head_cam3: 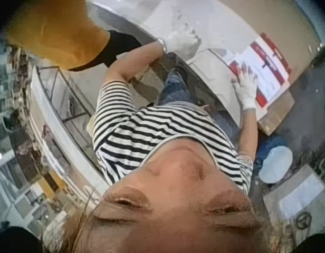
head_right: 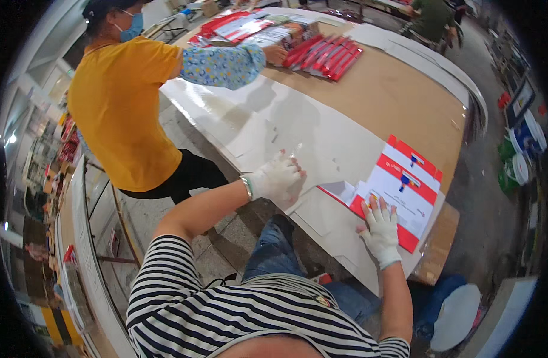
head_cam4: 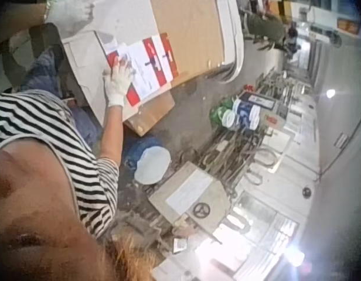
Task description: The person folds cardboard box blanks along their crease lines and flaps by hand on a workbench.
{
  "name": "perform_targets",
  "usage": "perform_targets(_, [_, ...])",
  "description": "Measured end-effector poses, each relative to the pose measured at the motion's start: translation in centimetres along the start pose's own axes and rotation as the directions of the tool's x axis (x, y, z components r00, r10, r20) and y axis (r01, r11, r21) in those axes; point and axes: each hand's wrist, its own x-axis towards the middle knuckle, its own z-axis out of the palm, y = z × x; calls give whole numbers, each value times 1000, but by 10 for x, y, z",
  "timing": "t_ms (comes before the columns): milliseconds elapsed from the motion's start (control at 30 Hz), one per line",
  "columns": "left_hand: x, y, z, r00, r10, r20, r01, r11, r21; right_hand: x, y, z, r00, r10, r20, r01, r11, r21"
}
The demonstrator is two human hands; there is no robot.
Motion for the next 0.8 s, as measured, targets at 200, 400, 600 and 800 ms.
perform_targets(200, [10, 3, -5, 996, -46, 72, 41, 996, 79, 3, 4, -2, 1000, -9, -24, 9, 1000, 4])
perform_targets(400, [8, 7, 5, 997, -70, 12, 70, 998, -4, -2, 1, -3, 1000, 14, 6, -14, 999, 28])
perform_targets(600, [11, 5, 8, 996, -58, 73, 53, 996, 67, -2, 0, -3, 1000, 0, -15, 1, 999, 50])
perform_targets(800, [15, 33, 8, 997, -5, 79, -3, 995, 103, -5, 4, 0, 998, -9, -63, 12, 999, 40])
